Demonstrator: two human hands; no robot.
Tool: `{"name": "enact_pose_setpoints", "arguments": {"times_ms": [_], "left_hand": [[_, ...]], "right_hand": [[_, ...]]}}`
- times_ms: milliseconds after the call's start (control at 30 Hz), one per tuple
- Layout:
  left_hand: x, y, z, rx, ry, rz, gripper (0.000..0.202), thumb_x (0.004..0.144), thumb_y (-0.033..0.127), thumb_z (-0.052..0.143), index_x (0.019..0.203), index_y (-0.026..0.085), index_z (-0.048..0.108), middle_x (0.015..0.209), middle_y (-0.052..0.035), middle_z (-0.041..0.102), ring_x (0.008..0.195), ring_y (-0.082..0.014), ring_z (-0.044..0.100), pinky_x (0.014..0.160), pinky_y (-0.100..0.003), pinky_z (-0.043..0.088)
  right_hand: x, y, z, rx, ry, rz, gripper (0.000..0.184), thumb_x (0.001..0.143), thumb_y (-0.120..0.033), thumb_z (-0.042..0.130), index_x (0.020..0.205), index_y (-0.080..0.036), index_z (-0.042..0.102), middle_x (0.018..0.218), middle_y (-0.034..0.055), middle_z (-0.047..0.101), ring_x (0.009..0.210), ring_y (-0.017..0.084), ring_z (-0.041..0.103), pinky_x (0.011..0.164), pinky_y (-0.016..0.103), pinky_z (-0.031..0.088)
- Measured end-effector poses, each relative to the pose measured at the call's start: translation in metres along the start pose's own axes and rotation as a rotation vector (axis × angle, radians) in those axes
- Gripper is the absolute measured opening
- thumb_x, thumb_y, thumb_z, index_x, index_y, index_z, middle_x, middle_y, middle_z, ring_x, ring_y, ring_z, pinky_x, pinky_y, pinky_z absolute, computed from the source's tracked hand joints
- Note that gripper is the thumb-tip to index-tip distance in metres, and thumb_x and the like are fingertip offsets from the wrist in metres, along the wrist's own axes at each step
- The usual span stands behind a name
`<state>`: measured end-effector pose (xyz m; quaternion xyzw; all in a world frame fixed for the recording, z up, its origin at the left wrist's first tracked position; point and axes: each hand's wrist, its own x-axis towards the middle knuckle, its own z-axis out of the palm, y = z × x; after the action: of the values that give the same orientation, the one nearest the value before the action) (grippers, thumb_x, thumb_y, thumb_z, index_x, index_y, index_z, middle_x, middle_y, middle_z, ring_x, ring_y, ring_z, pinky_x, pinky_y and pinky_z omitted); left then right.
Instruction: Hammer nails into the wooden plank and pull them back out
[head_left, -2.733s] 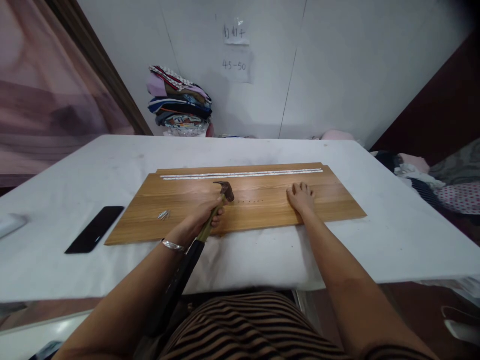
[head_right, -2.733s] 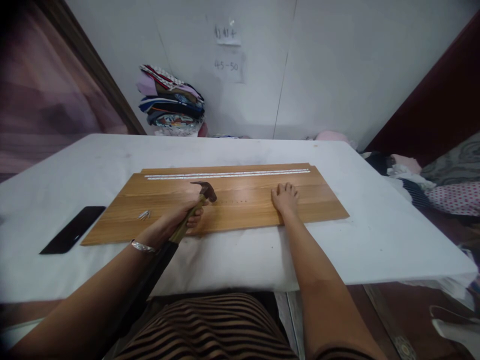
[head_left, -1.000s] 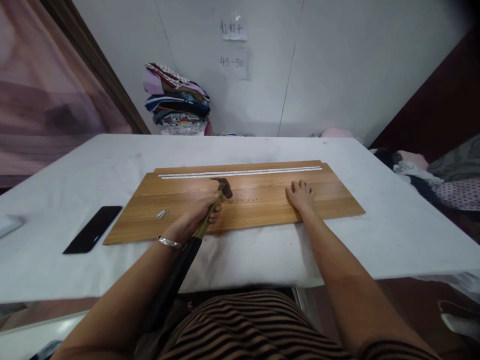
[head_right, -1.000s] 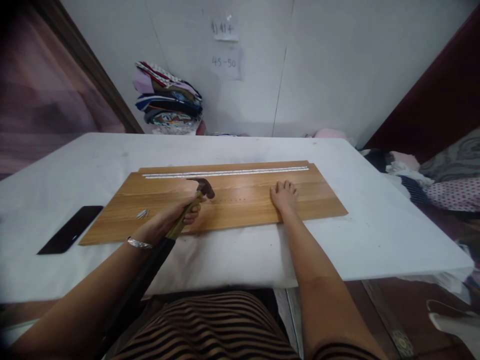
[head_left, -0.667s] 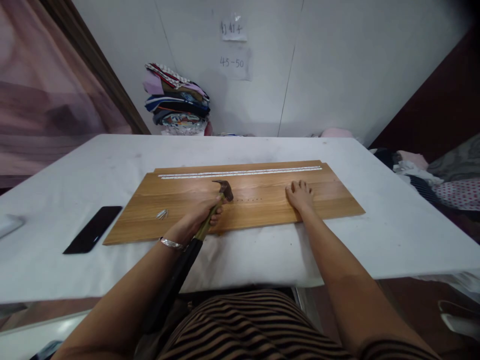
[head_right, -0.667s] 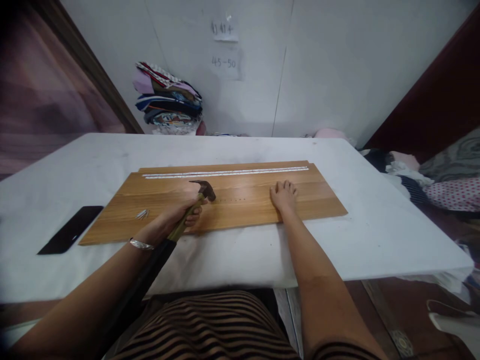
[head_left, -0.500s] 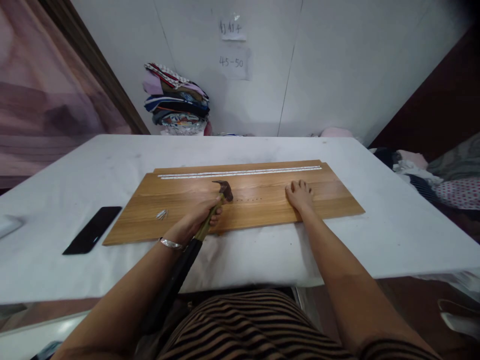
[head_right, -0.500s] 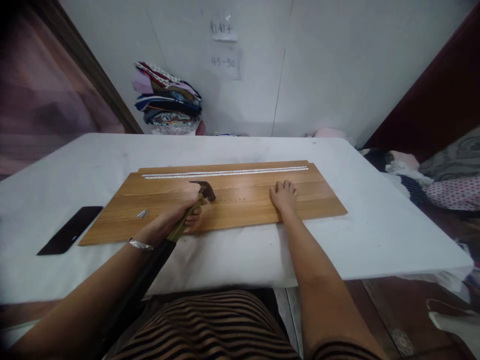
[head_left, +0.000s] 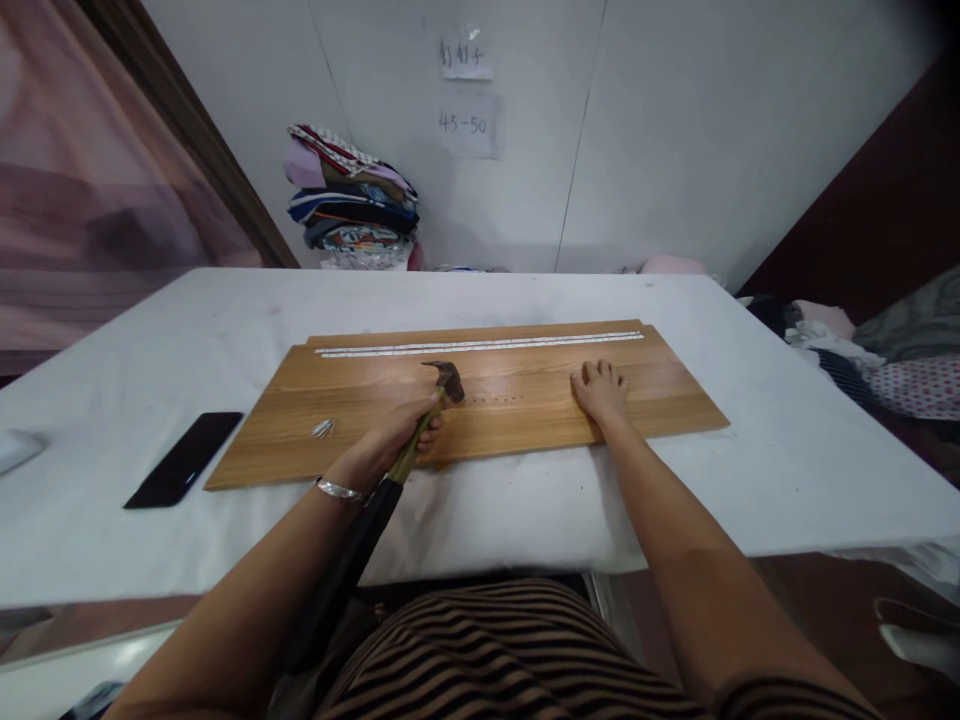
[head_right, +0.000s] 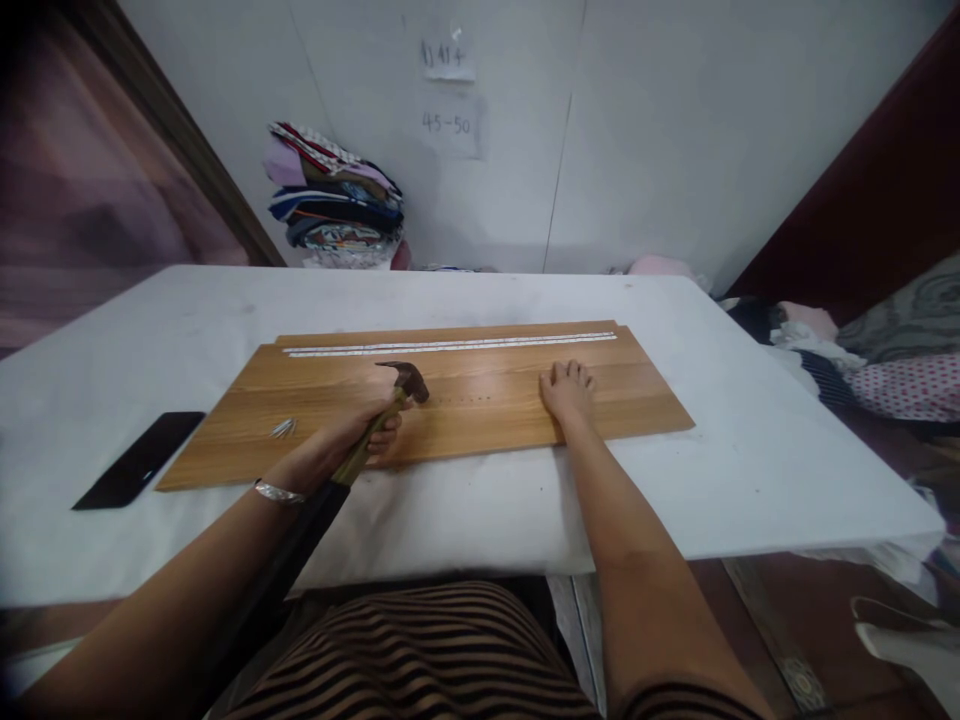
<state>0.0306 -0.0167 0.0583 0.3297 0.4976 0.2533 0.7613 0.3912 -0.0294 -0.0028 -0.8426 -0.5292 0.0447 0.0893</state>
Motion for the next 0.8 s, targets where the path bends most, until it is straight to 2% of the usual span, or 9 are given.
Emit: {"name": "enact_pose_setpoints", "arguments": {"times_ms": [367,800], "left_hand": [[0.0028,-0.0019,-0.0041,-0.039,-0.032,0.023,0.024,0.094,0.039,0.064,0.101,0.017,0.059,0.061,0.0074,0.045,0.038,-0.0034,0.033,0.035,-0.014,0.025],[-0.003,0.0019,0.0031,-0.022,0.02,0.01,0.022,0.098,0.038,0.058,0.102,0.016,0.058,0.06,0.0076,0.044,0.037,-0.0033,0.032,0.034,-0.013,0.026]], "right_hand": [[0.0007,0.0004,0.0002,0.021,0.007,0.003,0.055,0.105,-0.047,0.029,0.139,-0.018,0.061,0.161,0.0193,0.046,0.148,0.035,0.037,0.118,0.057,0.026],[0.0022,0.0017,0.0029,0.015,0.016,-0.001,0.054,0.104,-0.047,0.031,0.141,-0.02,0.061,0.159,0.0191,0.048,0.147,0.036,0.036,0.117,0.058,0.026]]}}
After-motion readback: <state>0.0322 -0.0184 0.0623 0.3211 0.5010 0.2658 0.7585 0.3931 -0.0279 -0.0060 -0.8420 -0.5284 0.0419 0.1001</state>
